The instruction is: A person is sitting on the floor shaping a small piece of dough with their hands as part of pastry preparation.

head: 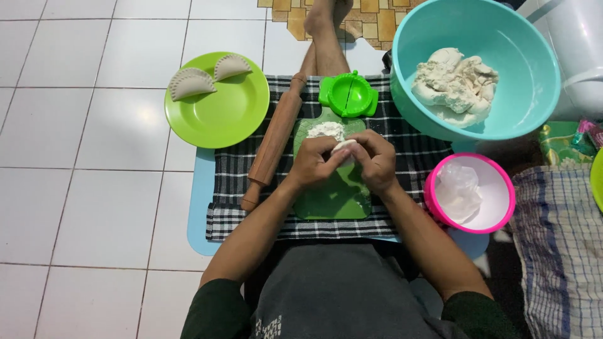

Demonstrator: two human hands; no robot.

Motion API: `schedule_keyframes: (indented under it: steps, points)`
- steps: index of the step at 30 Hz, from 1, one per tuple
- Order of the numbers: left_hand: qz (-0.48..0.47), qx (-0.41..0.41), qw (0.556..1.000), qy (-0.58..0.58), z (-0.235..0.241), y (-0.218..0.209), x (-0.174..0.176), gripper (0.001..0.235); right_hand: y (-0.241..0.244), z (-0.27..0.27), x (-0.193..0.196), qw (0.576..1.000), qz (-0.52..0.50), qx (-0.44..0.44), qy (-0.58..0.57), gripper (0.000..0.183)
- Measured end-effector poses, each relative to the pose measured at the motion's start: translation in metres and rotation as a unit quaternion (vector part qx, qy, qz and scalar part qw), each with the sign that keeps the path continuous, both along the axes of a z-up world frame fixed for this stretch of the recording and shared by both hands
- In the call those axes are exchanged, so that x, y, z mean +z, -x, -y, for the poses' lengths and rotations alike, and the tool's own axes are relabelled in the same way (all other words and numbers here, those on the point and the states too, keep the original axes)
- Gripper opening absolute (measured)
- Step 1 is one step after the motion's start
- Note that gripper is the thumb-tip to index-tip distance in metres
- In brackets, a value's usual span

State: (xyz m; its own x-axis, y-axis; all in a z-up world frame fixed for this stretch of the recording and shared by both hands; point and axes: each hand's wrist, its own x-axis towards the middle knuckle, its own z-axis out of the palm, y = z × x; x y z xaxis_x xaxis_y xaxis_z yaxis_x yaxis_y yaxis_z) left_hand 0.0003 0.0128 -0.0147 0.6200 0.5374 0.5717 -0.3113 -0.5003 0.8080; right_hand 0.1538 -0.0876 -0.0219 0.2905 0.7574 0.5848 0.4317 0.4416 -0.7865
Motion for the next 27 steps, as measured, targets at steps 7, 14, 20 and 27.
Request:
schedule_keyframes:
  steps: [7, 14, 20, 27]
  points:
    - [-0.042, 0.042, 0.998, -0.008, -0.010, 0.006, -0.012, 0.036, -0.006, -0.002, -0.011, 0.996, -0.069, 0.048, 0.039, 0.007]
    - [-0.025, 0.038, 0.998, 0.033, 0.000, 0.005, 0.010, 0.018, -0.009, -0.003, -0.017, 0.994, -0.092, 0.051, 0.041, 0.009]
    - [-0.019, 0.057, 0.994, 0.086, -0.002, 0.003, -0.008, 0.020, 0.000, -0.002, -0.004, 0.991, -0.105, 0.055, 0.065, 0.013]
    - [-0.024, 0.064, 0.997, 0.039, 0.002, 0.003, -0.014, 0.035, -0.010, -0.001, -0.015, 0.993, -0.077, 0.024, 0.083, 0.015]
